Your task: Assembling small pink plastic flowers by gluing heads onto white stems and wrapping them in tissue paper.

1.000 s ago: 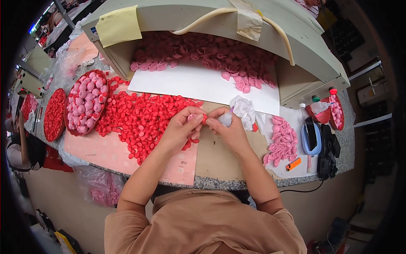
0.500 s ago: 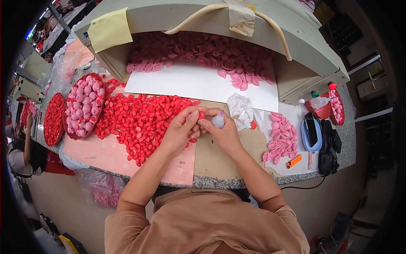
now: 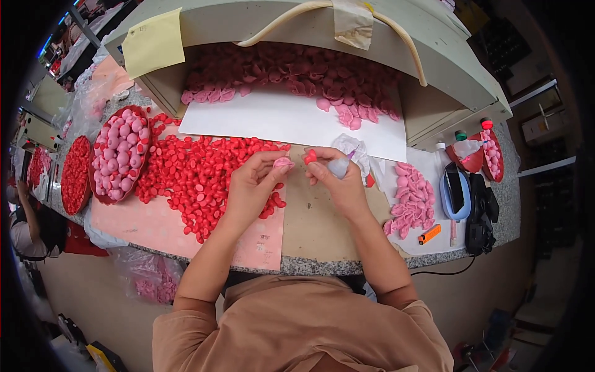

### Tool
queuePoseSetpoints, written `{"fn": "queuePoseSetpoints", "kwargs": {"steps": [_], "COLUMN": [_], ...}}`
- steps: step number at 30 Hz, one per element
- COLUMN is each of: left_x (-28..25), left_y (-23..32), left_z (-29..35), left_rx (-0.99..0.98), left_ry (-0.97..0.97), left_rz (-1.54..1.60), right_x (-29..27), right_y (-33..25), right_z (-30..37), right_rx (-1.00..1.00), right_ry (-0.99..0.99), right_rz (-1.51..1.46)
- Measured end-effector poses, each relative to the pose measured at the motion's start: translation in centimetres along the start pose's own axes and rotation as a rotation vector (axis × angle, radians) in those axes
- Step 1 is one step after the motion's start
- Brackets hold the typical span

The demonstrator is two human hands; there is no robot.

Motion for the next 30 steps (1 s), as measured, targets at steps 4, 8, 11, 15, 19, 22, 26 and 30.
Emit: {"fn": "queuePoseSetpoints", "kwargs": {"steps": [4,8,11,15,19,22,26,30], "left_x": [0.4,0.3,0.0,0.2,0.5,0.5,0.3,0.0], "left_y": [0.9,0.5,0.6,0.9,1.0,1.4,1.2,0.6], "left_z": [0.3,0.3,0.3,0.3,0.5,0.5,0.5,0.3], "left_rx": [0.314,0.221,0.077,0.226,0.330,0.316,0.273,0.243], "left_ry": [0.075,0.150,0.142,0.126,0.065,0.053,0.076,0.055], "left_rz": [-0.412,-0.118,-0.030,-0.246,-0.335,-0.375,-0.370,-0.343], "right_x": [1.5,1.6,1.3,1.7,1.8,1.7,1.5,1.6], "right_y": [-0.3,0.2,0.3,0.3,0.2,0.5,0.5,0.8], "right_z": [0.2,0.3,0.3,0.7,0.6,0.5,0.5,0.3], "right_rx": [-0.195,-0.030,0.023,-0.007,-0.018,0.029,0.058,0.086], "right_ry": [-0.030,-0.039,-0.031,-0.044,-0.045,-0.068,-0.110,-0.124], "right_rz": [0.217,0.111,0.049,0.120,0.222,0.183,0.198,0.138]}}
Point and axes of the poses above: each hand's wrist, its own z-axis away from the middle knuckle, its own x-axis out of the palm, y = z × x, the point moved 4 cm from there along -z, towards the middle knuckle, and after that the axes turned 5 degrees about -x, right-handed, at the moved point
